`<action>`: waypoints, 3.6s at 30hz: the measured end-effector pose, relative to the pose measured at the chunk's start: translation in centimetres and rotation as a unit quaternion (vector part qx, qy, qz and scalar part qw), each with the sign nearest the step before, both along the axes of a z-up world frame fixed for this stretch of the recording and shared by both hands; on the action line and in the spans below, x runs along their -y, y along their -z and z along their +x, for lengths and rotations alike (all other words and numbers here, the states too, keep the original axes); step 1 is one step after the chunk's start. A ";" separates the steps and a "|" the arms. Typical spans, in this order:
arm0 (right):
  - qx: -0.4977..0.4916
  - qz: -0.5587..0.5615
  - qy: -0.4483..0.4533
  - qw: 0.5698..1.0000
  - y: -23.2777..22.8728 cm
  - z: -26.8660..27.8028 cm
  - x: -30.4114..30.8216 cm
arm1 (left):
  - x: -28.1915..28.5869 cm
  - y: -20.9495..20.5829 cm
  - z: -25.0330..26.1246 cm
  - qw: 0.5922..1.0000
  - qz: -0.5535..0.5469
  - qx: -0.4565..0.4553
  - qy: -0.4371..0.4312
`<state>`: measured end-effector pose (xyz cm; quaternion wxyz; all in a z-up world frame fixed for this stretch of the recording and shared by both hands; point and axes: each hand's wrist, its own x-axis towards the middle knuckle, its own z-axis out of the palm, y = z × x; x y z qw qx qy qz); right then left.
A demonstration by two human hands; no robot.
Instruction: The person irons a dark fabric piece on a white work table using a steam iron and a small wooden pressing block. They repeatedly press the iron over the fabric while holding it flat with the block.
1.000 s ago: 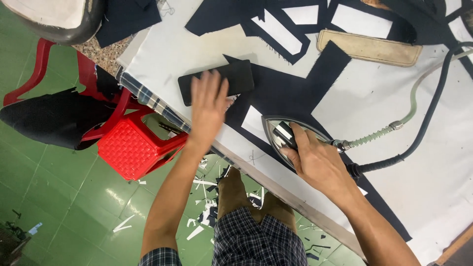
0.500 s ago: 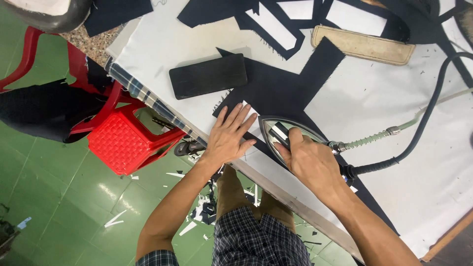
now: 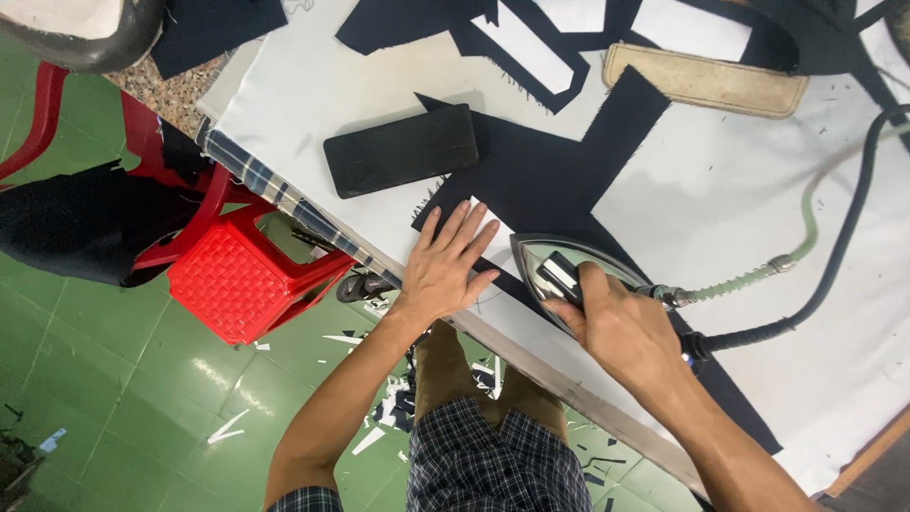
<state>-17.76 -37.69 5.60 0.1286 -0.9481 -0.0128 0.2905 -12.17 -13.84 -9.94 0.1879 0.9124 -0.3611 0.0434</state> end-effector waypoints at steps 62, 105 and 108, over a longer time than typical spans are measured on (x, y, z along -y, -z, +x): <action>0.120 0.081 -0.098 0.985 2.1 10.6 -9.0 | 14.4 0.8 -11.2 0.986 0.004 -0.117 0.120; 0.135 0.065 -0.101 0.984 1.7 10.5 -9.2 | 15.0 -0.9 -12.6 0.984 -0.178 -0.019 -0.003; 0.127 0.071 -0.097 0.985 1.5 10.5 -9.1 | 15.2 -0.4 -13.0 0.992 -0.083 -0.078 0.051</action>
